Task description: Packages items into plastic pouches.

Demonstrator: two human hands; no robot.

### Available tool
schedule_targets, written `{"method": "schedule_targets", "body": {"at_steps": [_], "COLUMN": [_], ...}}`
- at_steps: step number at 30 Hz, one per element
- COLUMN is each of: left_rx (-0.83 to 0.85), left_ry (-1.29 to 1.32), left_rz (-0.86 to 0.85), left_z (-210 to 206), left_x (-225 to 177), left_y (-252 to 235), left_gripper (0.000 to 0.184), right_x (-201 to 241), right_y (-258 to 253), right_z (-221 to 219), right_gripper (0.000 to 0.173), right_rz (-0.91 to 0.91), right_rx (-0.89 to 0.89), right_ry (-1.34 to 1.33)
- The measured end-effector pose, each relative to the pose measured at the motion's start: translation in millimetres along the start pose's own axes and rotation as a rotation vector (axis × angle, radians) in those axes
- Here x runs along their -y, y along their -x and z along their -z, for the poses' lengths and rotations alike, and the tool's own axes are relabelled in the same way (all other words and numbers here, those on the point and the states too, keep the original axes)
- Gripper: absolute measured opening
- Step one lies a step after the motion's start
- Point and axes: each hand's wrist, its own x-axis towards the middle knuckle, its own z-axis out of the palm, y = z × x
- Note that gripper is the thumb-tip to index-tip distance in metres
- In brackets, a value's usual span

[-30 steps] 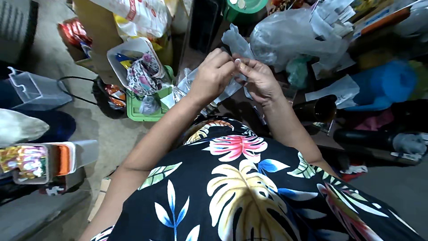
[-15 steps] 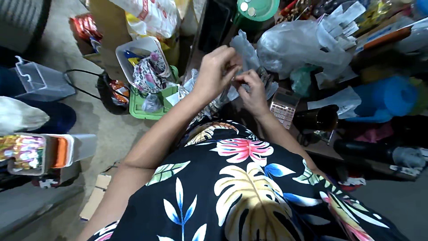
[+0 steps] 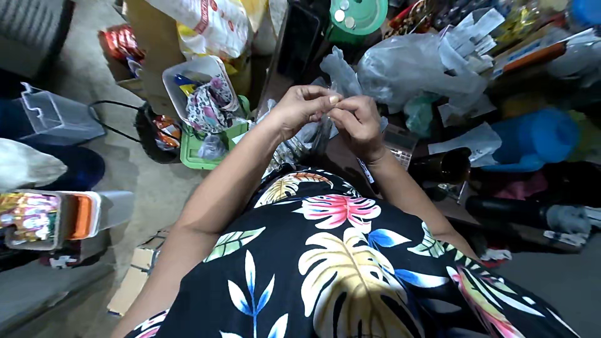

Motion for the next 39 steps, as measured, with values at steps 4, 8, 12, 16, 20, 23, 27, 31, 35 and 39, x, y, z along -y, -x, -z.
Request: {"method": "schedule_targets", "body": {"at_steps": [4, 8, 12, 16, 20, 23, 27, 31, 35, 39], "left_rx": [0.101, 0.193, 0.137, 0.064, 0.007, 0.006, 0.004, 0.057, 0.040, -0.067], "left_ry": [0.079, 0.099, 0.186, 0.229, 0.297, 0.294, 0.189, 0.084, -0.015, -0.131], "left_rz": [0.021, 0.008, 0.015, 0.039, 0.108, 0.120, 0.106, 0.072, -0.032, -0.176], "left_z": [-9, -11, -15, -18, -19, -19, -19, -17, -17, -12], "left_x": [6, 7, 5, 6, 4, 4, -5, -18, -26, -25], "left_y": [-2, 0, 1, 1, 1, 1, -2, -5, -8, -15], "left_gripper": [0.013, 0.023, 0.022, 0.020, 0.017, 0.018, 0.015, 0.017, 0.011, 0.006], "right_x": [-3, -3, -11, -16, -23, -26, -27, -33, -40, -40], "right_y": [4, 5, 4, 0, -4, -4, -6, -7, -17, -34], "right_z": [3, 4, 4, 11, 17, 20, 22, 24, 27, 39], "right_gripper": [0.010, 0.008, 0.011, 0.014, 0.019, 0.020, 0.020, 0.020, 0.020, 0.010], "right_rz": [0.112, 0.198, 0.249, 0.302, 0.334, 0.353, 0.358, 0.382, 0.418, 0.396], "right_rx": [-0.072, -0.109, -0.136, -0.069, -0.071, -0.068, -0.056, -0.081, -0.109, 0.019], "right_ry": [0.069, 0.092, 0.118, 0.150, 0.211, 0.224, 0.241, 0.228, 0.259, 0.325]}}
